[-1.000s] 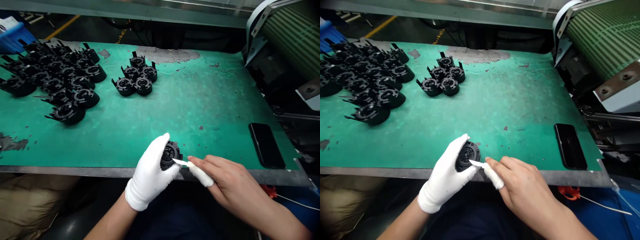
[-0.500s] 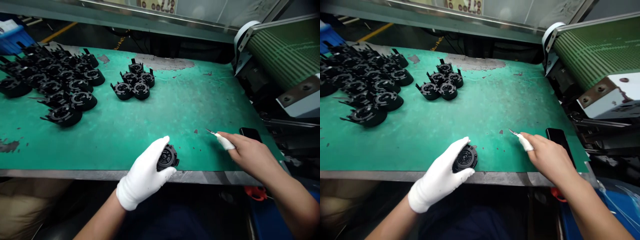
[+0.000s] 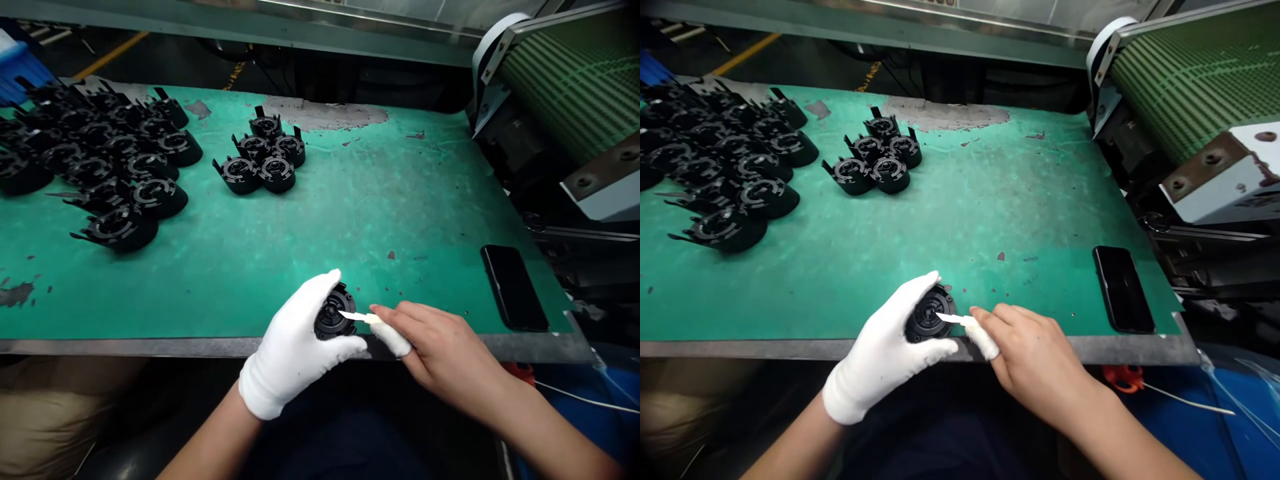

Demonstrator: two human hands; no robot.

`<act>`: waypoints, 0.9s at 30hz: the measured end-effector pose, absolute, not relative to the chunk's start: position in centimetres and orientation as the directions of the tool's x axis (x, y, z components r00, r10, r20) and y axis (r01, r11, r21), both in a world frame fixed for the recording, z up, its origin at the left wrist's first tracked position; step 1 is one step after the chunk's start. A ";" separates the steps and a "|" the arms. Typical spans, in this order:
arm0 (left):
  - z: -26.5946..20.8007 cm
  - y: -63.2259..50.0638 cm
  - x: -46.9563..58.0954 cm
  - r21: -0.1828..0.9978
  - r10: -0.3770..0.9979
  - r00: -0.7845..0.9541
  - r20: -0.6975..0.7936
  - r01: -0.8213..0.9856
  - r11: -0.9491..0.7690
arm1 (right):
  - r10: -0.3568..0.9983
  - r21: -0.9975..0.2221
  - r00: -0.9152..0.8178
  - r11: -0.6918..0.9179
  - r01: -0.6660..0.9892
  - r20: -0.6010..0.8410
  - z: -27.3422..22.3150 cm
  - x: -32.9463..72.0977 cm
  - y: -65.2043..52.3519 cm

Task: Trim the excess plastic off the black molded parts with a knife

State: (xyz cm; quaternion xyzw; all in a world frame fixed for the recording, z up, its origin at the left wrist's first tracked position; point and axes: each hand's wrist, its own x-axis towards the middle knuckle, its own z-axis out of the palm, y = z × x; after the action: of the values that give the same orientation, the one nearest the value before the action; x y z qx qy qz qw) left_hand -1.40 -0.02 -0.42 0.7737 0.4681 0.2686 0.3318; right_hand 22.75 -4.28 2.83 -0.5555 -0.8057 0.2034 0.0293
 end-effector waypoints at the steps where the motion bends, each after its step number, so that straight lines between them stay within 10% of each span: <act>1: -0.4 0.0 -1.4 0.766 0.903 0.415 0.109 0.544 -0.343 | 0.909 -0.350 -0.374 0.295 0.889 -0.183 2.8 22.7 -4.4; 27: -2.3 -1.8 0.6 0.735 0.926 0.237 0.296 0.563 -0.379 | 0.993 -0.186 -0.070 0.051 0.981 -0.096 3.2 18.4 -7.8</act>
State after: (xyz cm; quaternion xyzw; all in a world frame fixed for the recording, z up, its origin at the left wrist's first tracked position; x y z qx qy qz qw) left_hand 0.63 -1.77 -2.26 0.7459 0.4988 0.3645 0.2489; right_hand 18.40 -7.76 3.21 -0.6813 -0.7244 0.1012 0.0288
